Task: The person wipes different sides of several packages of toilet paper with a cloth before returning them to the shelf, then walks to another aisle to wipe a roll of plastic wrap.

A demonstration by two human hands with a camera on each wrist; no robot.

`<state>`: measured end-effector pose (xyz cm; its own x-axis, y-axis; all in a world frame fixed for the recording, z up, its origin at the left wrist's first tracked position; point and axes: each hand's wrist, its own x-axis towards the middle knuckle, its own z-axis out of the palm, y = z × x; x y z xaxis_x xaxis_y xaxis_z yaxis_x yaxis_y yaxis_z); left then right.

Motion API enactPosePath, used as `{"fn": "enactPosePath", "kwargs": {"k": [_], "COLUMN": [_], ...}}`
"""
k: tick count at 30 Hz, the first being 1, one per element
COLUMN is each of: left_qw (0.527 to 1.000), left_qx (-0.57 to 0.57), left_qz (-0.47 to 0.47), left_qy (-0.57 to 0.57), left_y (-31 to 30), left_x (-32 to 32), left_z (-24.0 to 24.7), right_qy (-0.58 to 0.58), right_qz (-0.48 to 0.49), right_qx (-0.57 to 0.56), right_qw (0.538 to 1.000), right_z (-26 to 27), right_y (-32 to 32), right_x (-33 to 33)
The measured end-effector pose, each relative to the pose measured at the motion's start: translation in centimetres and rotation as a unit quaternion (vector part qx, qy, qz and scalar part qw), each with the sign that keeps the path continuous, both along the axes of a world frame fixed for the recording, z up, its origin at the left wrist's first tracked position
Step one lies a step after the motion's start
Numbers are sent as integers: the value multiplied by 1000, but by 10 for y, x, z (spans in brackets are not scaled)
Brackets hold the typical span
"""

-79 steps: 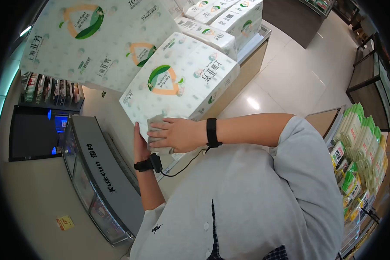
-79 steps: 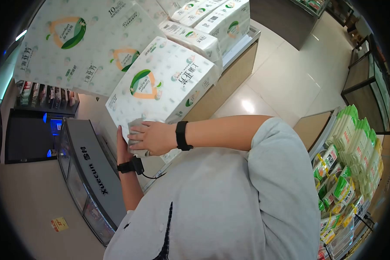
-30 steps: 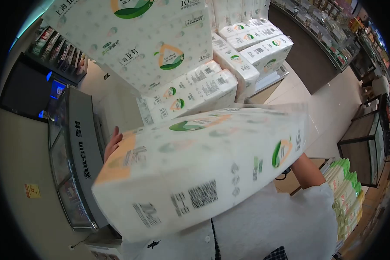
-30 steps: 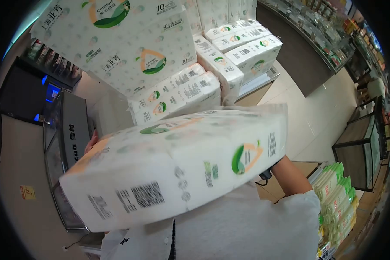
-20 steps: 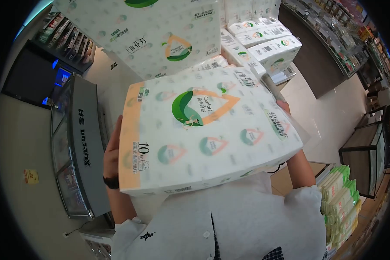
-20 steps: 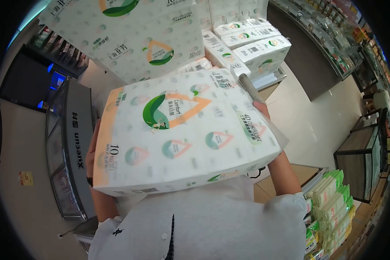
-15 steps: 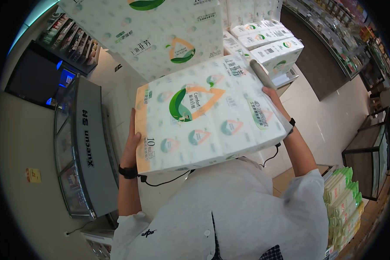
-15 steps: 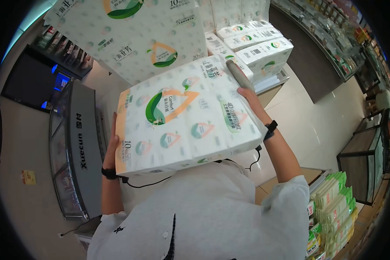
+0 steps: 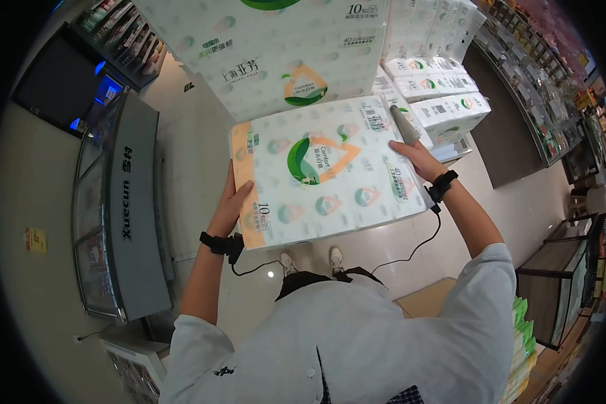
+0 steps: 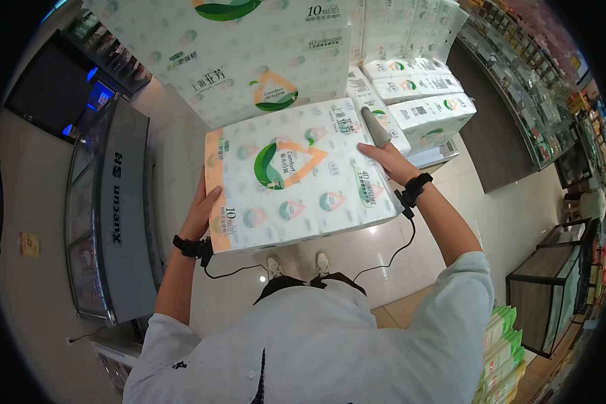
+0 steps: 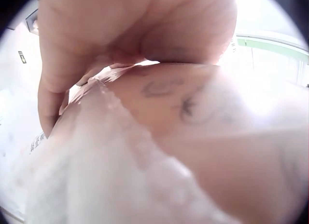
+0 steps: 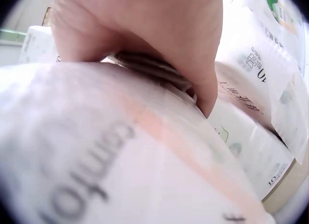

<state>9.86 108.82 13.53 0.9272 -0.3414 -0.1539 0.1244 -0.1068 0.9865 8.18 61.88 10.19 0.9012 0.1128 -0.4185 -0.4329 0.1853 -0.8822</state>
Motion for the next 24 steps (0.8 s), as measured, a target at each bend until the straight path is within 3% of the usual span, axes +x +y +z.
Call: {"fn": "enactPosePath", "kwargs": {"k": [2,4,6,7,9,11,13,16,17,18,20,21,24], "left_qw": [1000,1000,995,994,959,946,930,923,926,929,921,923,920], "left_qx": [12,20,3,4,-162,-181,-205,-223,-212,-201,-214,-201,-197], "left_qz": [-2,-6,12,8,10,-19,-52,-69,-57,-45,-53,-70,-107], "left_qy": [-8,-11,104,105,231,267,301,307,308,306,322,322,321], "left_y": [3,10,19,24,34,39,39,37,35,33,34,33,35], "left_x": [3,-6,-23,-36,-63,-76,-79,-71,-74,-76,-75,-73,-66], "left_z": [-3,-4,1,-5,-28,-48,-56,-50,-48,-45,-37,-33,-33], "right_qy": [-50,-19,-20,-4,-5,3,-9,-5,26,23,-123,-179,-244], "right_qz": [-24,-18,-18,-17,-17,-15,-31,-104,-116,-118,-95,-58,57], "right_qx": [36,35,42,41,35,22,-60,-79,-155,-163,-354,-453,-592], "right_qw": [998,999,999,999,999,1000,998,991,981,979,922,871,766], "right_z": [12,11,10,9,13,13,14,30,29,38,51,62,72], "right_y": [8,6,3,1,1,1,-3,-20,-35,-31,-19,3,67], "right_x": [-5,-3,1,3,5,4,6,8,11,13,17,18,33]}}
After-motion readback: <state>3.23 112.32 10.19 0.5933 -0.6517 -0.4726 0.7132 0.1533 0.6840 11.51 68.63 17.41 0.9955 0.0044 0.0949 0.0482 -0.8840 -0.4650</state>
